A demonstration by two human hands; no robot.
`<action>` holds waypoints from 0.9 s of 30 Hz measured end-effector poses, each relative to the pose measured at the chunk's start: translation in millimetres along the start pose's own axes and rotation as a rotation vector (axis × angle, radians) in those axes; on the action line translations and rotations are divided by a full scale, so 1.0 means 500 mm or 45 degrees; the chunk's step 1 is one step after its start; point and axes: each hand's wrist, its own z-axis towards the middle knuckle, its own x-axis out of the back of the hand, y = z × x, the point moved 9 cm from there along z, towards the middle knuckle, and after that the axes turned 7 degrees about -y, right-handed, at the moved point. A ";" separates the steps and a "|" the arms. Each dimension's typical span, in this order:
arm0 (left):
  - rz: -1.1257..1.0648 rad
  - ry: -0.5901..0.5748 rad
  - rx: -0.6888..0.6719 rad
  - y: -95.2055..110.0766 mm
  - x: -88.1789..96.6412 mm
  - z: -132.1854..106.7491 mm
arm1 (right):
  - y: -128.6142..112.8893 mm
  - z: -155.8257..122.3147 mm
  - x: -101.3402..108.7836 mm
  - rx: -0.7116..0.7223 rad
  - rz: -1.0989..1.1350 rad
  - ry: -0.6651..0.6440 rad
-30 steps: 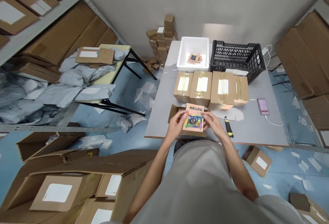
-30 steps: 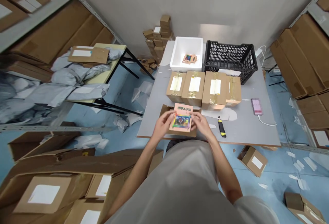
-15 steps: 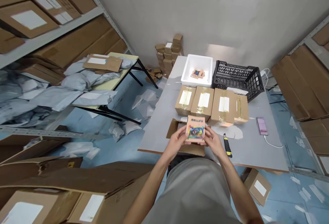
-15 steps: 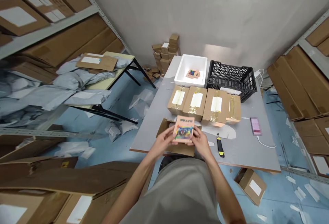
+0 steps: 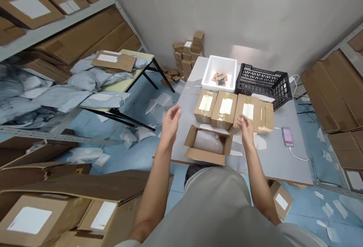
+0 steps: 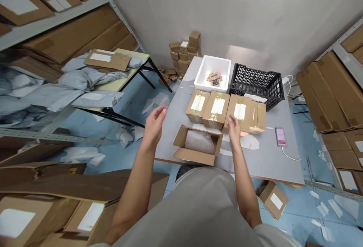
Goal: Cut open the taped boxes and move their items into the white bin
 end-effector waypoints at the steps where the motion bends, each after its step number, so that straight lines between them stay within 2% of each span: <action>1: 0.017 0.028 0.175 -0.069 0.029 -0.030 | 0.054 -0.041 0.042 -0.103 -0.001 0.061; 3: 0.028 0.045 0.466 -0.189 0.074 -0.091 | 0.152 -0.117 0.107 -0.285 0.017 0.103; 5: -0.051 0.002 0.666 -0.275 0.092 -0.140 | 0.228 -0.176 0.149 -0.440 0.032 0.113; 7: -0.109 -0.037 0.845 -0.335 0.092 -0.172 | 0.283 -0.209 0.165 -0.565 0.063 0.091; 10: -0.157 -0.074 1.024 -0.383 0.067 -0.190 | 0.334 -0.216 0.142 -0.686 0.114 -0.001; 12: -0.181 -0.129 1.065 -0.396 0.038 -0.189 | 0.355 -0.205 0.105 -0.749 0.131 -0.100; 15: -0.225 -0.297 1.091 -0.401 -0.014 -0.197 | 0.369 -0.191 0.042 -0.798 0.149 -0.277; 18: -0.222 -0.367 1.077 -0.394 -0.036 -0.216 | 0.365 -0.189 0.016 -0.749 0.154 -0.325; 20: -0.178 -0.350 1.027 -0.381 -0.035 -0.229 | 0.358 -0.197 0.027 -0.715 0.157 -0.291; 23: -0.124 -0.352 0.962 -0.353 -0.040 -0.258 | 0.345 -0.225 0.068 -0.684 0.204 -0.231; 27: -0.120 -0.465 0.879 -0.311 -0.088 -0.313 | 0.319 -0.290 0.154 -0.649 0.227 -0.109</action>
